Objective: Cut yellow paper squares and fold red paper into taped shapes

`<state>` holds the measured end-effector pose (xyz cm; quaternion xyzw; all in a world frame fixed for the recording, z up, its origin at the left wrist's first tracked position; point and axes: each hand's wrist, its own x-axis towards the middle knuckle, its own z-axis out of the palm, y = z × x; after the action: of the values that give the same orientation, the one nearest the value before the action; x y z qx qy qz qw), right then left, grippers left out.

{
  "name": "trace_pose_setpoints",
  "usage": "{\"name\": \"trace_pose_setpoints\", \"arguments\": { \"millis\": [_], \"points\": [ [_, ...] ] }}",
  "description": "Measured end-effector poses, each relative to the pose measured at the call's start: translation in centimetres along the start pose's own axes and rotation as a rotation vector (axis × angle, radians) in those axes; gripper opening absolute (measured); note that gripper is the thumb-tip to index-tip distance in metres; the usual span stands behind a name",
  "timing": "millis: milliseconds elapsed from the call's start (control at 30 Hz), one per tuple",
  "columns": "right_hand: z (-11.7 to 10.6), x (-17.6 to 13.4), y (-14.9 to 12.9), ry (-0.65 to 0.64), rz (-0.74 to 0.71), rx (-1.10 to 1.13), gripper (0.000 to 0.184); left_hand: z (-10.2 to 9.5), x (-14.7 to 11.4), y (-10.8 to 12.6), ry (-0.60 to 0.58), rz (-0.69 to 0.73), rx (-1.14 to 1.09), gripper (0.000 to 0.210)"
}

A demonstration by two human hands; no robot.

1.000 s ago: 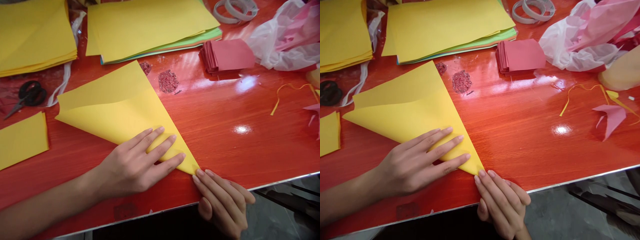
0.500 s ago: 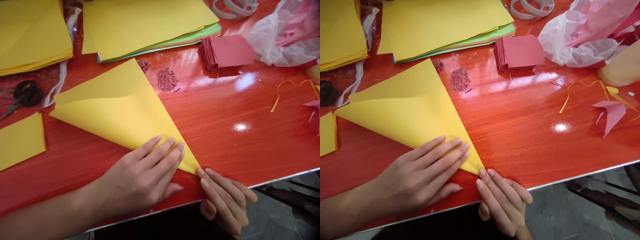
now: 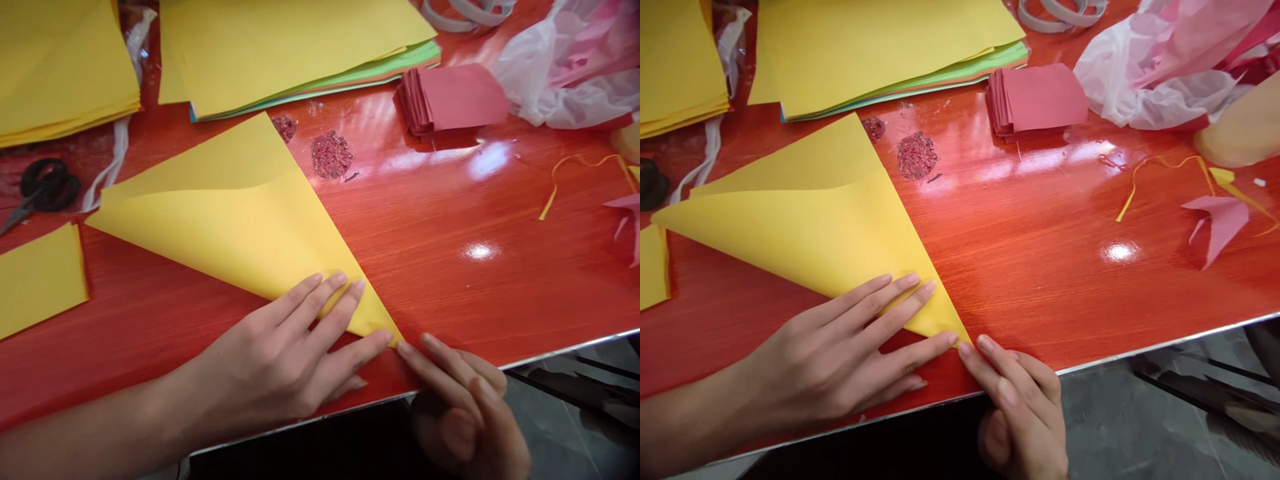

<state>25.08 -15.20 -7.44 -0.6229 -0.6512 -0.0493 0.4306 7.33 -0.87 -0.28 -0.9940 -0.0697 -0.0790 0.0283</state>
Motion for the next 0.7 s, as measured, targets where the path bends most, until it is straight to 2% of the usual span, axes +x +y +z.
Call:
{"name": "trace_pose_setpoints", "arguments": {
  "millis": [167, 233, 400, 600, 700],
  "points": [
    [0.7, 1.1, 0.2, 0.101, -0.096, 0.060, 0.030, 0.0, 0.0, 0.1, -0.009, -0.009, -0.003, 0.052],
    [0.7, 1.8, 0.2, 0.079, -0.099, 0.077, 0.022, 0.0, -0.1, 0.1, -0.021, -0.028, -0.016, 0.053],
    [0.5, 2.8, 0.3, 0.057, -0.151, 0.077, 0.020, 0.1, -0.7, -0.4, -0.039, -0.076, -0.047, 0.051],
    [0.8, 2.1, 0.3, 0.113, -0.099, 0.028, 0.020, -0.1, -3.4, -2.5, -0.067, -0.139, 0.023, 0.052],
    [0.7, 2.2, 0.2, 0.082, -0.094, 0.005, 0.020, -0.4, -5.5, -4.0, -0.093, -0.193, 0.066, 0.051]
  ]
}}
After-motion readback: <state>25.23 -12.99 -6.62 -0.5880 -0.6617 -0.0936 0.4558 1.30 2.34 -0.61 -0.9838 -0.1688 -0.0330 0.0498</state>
